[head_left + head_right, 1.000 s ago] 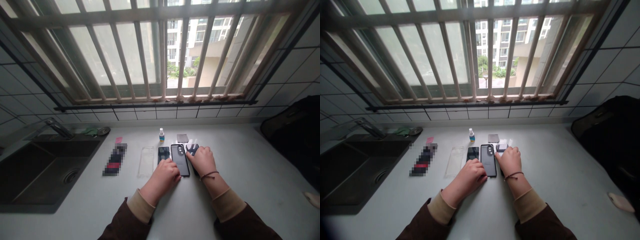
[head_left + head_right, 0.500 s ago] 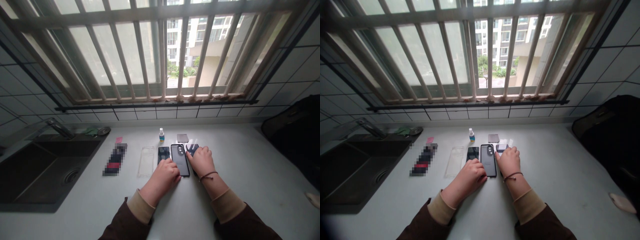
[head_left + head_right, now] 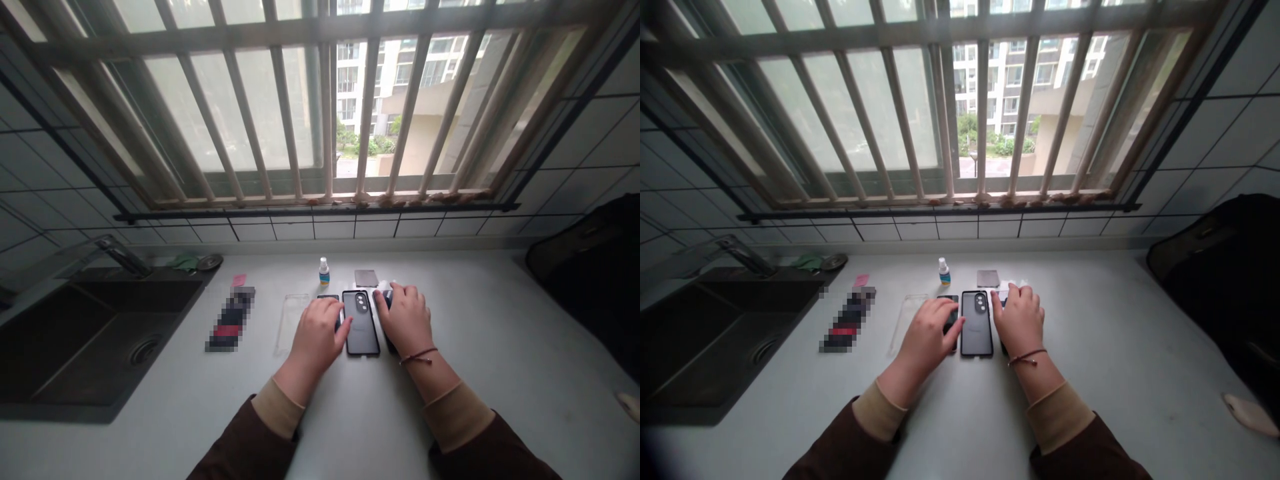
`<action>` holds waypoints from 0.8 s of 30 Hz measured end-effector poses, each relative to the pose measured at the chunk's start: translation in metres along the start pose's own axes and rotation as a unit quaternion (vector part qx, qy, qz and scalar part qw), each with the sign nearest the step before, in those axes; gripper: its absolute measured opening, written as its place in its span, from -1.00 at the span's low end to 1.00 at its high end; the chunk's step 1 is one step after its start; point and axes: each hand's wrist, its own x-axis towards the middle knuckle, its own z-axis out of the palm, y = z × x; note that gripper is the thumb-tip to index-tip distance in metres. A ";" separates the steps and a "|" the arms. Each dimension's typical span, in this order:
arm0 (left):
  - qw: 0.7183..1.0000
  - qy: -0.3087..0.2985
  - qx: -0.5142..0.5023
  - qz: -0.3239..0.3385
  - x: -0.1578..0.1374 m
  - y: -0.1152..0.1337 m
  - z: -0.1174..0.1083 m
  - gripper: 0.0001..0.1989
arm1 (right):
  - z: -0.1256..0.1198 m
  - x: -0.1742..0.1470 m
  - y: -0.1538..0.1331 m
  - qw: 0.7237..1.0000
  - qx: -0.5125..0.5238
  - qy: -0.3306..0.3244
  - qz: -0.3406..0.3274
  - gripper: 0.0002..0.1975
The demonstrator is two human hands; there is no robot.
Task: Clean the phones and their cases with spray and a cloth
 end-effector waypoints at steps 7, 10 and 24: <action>0.986 0.026 0.079 -0.142 0.042 -0.042 -0.004 -0.61 | -0.006 -0.001 -0.002 0.998 0.046 0.017 -0.035 -0.58; 0.983 0.002 0.077 -0.166 0.064 -0.060 0.004 -0.54 | -0.006 -0.001 -0.002 0.998 0.055 0.015 -0.040 -0.60; 0.993 -0.009 -0.019 -0.116 0.084 -0.053 0.010 -0.79 | -0.003 -0.001 0.002 0.988 0.139 0.032 -0.064 -0.52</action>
